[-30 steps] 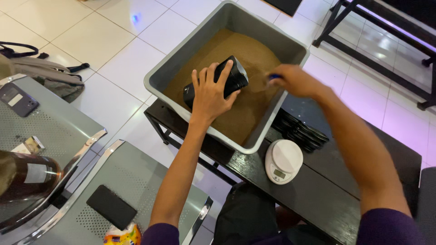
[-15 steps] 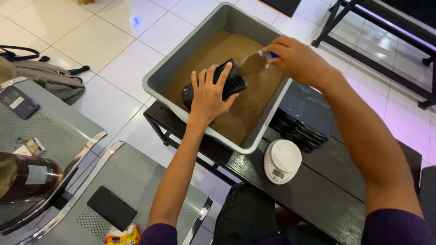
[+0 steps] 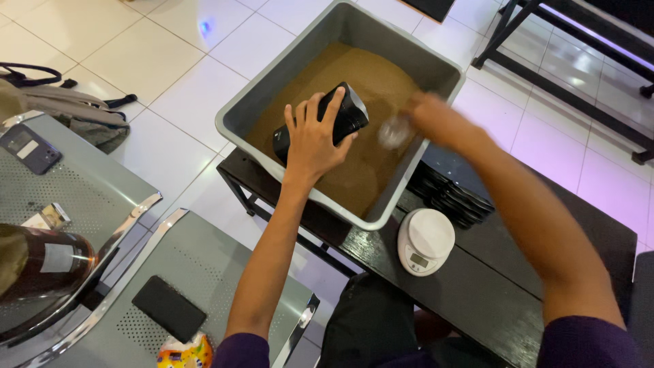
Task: The person scoops a brown granular substance from a large bin into black pouches using a cut plastic bottle, weighs each pouch on a digital scale, folds the top, and places it in a bin. The process is repeated for multiple pouches.
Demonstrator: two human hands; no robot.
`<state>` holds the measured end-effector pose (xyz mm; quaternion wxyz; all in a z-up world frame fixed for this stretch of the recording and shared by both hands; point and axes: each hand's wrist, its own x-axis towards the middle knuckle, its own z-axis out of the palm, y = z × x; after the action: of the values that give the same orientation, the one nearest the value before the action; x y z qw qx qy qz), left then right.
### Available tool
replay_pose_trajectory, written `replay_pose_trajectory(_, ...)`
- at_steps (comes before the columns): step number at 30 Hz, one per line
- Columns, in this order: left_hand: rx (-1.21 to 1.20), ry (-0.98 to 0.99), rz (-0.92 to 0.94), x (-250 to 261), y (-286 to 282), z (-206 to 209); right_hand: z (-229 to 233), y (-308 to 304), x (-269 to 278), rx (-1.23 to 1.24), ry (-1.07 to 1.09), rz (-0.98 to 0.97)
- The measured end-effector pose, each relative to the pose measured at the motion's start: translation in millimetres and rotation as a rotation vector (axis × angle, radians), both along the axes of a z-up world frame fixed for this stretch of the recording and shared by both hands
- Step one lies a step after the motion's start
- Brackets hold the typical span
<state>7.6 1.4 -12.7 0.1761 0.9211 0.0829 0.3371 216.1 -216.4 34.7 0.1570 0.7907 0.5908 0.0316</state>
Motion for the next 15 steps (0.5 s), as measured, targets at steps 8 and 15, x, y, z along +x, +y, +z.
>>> replay_pose_trajectory(8, -0.014, -0.002, 0.019, 4, 2, -7, 32, 53, -120, -0.093, 0.583, -0.201)
replay_pose_trajectory(15, -0.004, 0.024, 0.005, 3, 1, -5, 41, 13, -54, 0.070, 0.546, -0.259)
